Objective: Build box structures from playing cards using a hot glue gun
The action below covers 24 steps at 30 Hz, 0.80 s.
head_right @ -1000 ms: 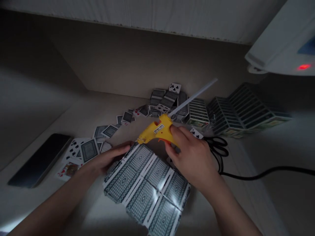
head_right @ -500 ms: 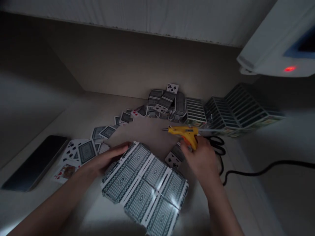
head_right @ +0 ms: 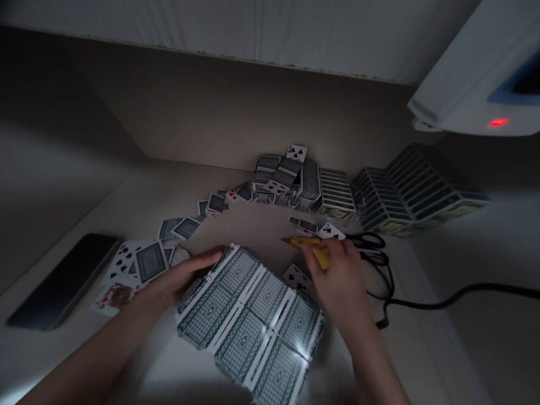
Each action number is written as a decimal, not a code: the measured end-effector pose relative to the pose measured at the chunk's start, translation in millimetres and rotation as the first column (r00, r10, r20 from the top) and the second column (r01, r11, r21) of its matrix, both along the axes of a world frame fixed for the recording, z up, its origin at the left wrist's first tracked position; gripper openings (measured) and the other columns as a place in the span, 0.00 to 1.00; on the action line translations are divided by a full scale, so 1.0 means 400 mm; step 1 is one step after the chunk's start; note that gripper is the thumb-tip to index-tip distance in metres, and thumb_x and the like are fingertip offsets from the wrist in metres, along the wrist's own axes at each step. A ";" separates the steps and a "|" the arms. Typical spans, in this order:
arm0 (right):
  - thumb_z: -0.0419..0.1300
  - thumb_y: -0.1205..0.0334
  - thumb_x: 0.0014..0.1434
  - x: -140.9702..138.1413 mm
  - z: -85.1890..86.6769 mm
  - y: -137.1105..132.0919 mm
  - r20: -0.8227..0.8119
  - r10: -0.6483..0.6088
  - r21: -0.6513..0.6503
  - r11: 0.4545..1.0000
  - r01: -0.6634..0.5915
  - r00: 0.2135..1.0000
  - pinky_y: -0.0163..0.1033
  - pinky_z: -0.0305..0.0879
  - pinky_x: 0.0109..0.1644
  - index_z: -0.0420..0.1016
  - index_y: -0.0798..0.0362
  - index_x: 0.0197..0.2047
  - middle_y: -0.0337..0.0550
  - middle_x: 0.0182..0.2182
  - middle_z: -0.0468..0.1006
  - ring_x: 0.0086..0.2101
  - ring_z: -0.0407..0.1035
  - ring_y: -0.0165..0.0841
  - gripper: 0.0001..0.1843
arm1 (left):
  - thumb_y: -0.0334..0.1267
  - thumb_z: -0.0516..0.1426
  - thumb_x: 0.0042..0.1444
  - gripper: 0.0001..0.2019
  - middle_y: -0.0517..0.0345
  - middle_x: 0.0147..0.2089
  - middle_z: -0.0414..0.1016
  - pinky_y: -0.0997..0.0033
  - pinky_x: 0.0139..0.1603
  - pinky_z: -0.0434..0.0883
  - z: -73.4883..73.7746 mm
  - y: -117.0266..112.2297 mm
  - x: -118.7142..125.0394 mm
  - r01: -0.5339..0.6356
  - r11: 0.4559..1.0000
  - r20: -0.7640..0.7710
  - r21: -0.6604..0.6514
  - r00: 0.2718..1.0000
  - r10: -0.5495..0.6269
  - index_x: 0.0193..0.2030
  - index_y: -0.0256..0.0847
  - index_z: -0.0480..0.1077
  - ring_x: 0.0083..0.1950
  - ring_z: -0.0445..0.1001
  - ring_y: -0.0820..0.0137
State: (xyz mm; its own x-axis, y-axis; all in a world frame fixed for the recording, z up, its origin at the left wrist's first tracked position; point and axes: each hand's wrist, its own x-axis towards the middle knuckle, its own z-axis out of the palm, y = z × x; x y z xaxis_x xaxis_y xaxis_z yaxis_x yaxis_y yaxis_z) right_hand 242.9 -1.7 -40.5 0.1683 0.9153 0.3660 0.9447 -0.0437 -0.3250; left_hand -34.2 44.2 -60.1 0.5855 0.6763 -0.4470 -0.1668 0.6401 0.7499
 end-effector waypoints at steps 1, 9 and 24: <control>0.54 0.42 0.58 -0.024 0.029 -0.009 -0.092 0.070 -0.027 0.997 -0.073 0.993 0.49 0.69 0.42 0.72 0.53 0.36 0.49 0.33 0.73 0.37 0.71 0.43 0.21 | 0.45 0.59 0.53 0.08 0.57 0.34 0.73 0.64 0.44 0.63 0.002 -0.001 0.000 -0.001 1.000 0.000 -0.017 1.000 0.001 0.34 0.43 0.72 0.39 0.70 0.64; 0.55 0.32 0.51 -0.223 0.084 -0.074 -0.225 0.447 -0.421 0.757 -0.500 0.866 0.56 0.62 0.60 0.48 0.58 0.69 0.56 0.66 0.53 0.63 0.52 0.51 0.53 | 0.44 0.62 0.49 0.09 0.57 0.36 0.76 0.63 0.46 0.64 0.032 -0.006 0.008 -0.029 0.979 -0.054 -0.202 0.998 0.018 0.36 0.44 0.74 0.42 0.71 0.62; 0.56 0.30 0.49 -0.223 0.056 -0.051 -0.291 0.433 -0.415 0.746 -0.521 0.853 0.55 0.61 0.62 0.50 0.57 0.68 0.52 0.66 0.56 0.63 0.52 0.49 0.54 | 0.39 0.61 0.50 0.05 0.58 0.34 0.74 0.61 0.50 0.64 0.008 0.002 0.011 -0.007 0.955 0.052 -0.296 0.998 0.023 0.34 0.42 0.73 0.39 0.70 0.64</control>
State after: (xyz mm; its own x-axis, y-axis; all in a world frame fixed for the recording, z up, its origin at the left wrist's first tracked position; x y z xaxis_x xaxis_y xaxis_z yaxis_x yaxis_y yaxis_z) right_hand 153.8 -21.9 -18.3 -0.3194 0.9408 -0.1132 0.8164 0.2125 -0.5370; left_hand -29.9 44.8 -57.0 0.6050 0.5278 -0.5961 -0.2132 0.8288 0.5173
